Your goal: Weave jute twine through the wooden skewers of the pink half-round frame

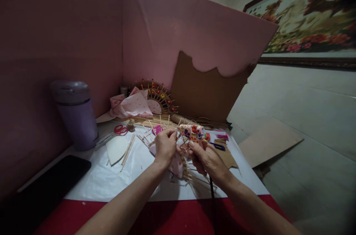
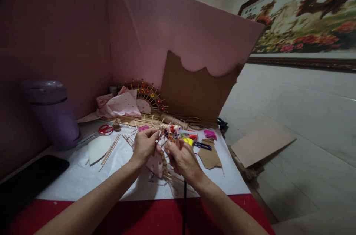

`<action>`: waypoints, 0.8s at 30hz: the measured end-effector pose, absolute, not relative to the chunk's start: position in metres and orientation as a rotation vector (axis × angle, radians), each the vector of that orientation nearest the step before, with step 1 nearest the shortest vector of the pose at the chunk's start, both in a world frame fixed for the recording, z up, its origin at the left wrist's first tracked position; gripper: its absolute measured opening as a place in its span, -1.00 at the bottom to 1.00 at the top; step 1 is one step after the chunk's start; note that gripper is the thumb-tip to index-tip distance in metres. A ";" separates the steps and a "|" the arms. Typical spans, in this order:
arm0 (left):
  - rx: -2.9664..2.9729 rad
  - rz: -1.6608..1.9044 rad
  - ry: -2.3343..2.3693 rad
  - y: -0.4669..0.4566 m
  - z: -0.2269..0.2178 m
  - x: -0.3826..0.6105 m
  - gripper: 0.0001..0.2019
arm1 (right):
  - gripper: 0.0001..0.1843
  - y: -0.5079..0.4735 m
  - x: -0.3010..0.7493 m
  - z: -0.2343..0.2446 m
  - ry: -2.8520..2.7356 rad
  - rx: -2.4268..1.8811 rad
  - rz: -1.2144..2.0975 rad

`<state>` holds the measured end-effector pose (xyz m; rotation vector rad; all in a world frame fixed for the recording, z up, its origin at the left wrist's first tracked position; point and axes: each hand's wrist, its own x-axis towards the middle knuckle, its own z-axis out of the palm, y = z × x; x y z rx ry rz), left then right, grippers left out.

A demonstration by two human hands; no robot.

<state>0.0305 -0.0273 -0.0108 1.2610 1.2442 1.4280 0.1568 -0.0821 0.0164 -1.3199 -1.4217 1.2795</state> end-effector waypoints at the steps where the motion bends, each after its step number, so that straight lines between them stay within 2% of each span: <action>1: 1.261 1.426 1.244 -0.027 -0.011 0.031 -0.79 | -0.58 -0.082 0.157 0.016 -1.420 -1.315 1.278; 24: 1.264 1.414 1.257 -0.028 -0.010 0.031 -0.78 | -0.57 -0.081 0.159 0.014 -1.441 -1.315 1.263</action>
